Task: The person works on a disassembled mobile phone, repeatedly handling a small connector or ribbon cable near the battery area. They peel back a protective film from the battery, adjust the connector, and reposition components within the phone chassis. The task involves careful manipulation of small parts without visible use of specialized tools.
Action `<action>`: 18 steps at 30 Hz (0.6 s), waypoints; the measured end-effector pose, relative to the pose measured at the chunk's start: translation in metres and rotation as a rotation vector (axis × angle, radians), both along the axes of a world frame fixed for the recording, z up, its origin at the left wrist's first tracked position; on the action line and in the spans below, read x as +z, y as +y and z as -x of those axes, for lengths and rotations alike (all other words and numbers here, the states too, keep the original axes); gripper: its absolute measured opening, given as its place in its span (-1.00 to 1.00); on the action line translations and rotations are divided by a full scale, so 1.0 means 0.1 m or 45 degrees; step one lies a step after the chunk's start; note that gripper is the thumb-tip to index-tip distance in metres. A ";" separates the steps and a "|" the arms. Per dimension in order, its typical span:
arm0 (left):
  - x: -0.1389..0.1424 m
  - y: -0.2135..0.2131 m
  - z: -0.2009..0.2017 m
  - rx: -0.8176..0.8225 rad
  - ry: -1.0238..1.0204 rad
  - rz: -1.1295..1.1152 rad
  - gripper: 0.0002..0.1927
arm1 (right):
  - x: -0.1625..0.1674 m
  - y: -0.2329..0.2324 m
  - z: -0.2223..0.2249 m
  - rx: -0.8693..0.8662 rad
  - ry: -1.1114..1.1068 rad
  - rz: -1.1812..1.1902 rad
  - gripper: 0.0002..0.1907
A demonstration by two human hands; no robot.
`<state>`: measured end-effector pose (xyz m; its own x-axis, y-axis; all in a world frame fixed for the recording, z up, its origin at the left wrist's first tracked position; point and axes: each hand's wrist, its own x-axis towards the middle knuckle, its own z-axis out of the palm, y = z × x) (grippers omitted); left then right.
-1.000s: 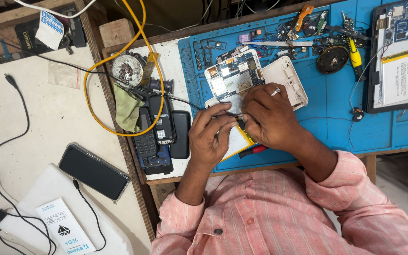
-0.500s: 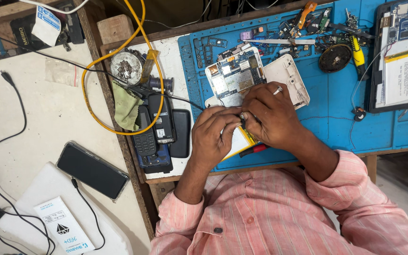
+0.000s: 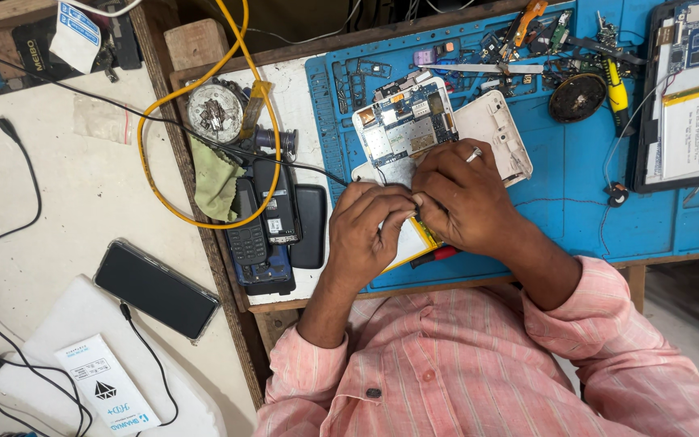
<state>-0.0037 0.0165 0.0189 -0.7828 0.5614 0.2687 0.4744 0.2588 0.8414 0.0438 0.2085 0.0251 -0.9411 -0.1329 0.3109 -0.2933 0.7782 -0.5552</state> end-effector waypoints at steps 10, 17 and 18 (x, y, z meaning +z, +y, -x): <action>-0.03 0.02 0.01 0.010 -0.041 -0.021 -0.93 | 0.03 0.02 0.03 0.028 -0.037 0.091 -0.92; -0.04 0.02 0.02 0.013 -0.041 -0.031 -0.93 | 0.04 0.05 0.03 0.032 -0.032 0.154 -0.91; -0.04 0.02 0.02 0.015 -0.042 -0.032 -0.93 | 0.04 0.06 0.03 0.025 -0.033 0.169 -0.89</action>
<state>-0.0054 0.0181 0.0153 -0.7978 0.5457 0.2565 0.4435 0.2428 0.8628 0.0407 0.2141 0.0287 -0.9467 -0.1105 0.3027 -0.2919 0.6919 -0.6603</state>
